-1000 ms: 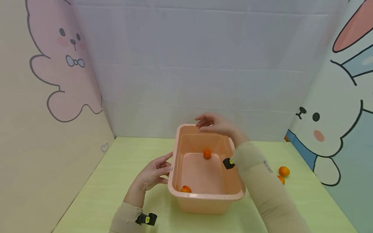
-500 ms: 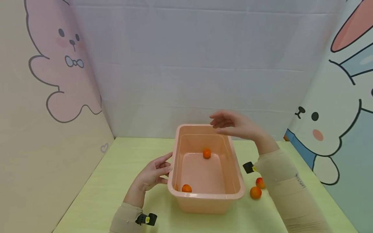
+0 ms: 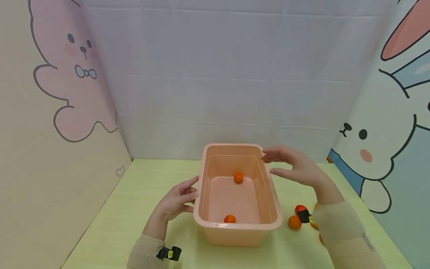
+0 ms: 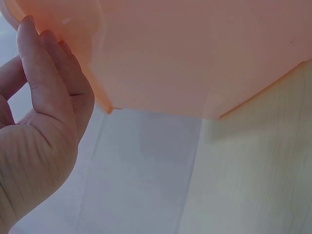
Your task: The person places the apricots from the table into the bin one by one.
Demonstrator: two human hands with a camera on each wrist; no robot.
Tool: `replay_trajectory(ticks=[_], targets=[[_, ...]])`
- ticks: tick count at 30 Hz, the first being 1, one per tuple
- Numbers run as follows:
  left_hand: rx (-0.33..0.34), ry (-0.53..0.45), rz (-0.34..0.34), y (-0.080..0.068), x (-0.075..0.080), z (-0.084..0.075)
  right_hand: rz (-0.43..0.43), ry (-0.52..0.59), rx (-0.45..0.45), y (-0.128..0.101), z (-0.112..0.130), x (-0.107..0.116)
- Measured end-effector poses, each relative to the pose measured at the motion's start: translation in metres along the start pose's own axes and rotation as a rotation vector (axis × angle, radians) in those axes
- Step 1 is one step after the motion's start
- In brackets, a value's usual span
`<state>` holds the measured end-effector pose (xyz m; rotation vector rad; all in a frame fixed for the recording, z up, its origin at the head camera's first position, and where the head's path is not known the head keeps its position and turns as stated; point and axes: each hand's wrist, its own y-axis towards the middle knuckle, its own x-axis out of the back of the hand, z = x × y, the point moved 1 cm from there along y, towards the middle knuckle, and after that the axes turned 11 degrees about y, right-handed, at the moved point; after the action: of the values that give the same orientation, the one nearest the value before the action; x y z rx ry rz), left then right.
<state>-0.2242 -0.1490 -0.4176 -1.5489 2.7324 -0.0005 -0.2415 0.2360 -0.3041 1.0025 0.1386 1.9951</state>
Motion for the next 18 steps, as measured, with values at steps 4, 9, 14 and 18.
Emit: replay_trajectory(ticks=[4,9,14,18], targets=[[-0.001,-0.005,0.0,0.0,0.0,0.0,-0.064,0.023,-0.021,-0.024,-0.008,-0.002],[0.004,-0.007,-0.003,0.0,0.0,0.001,-0.143,0.041,-0.091,-0.057,-0.02,-0.006],[0.015,0.006,-0.015,0.0,-0.001,0.001,-0.193,0.069,-0.161,-0.09,-0.034,-0.011],[0.018,0.008,-0.02,0.001,-0.001,0.001,-0.213,0.072,-0.221,-0.113,-0.043,-0.015]])
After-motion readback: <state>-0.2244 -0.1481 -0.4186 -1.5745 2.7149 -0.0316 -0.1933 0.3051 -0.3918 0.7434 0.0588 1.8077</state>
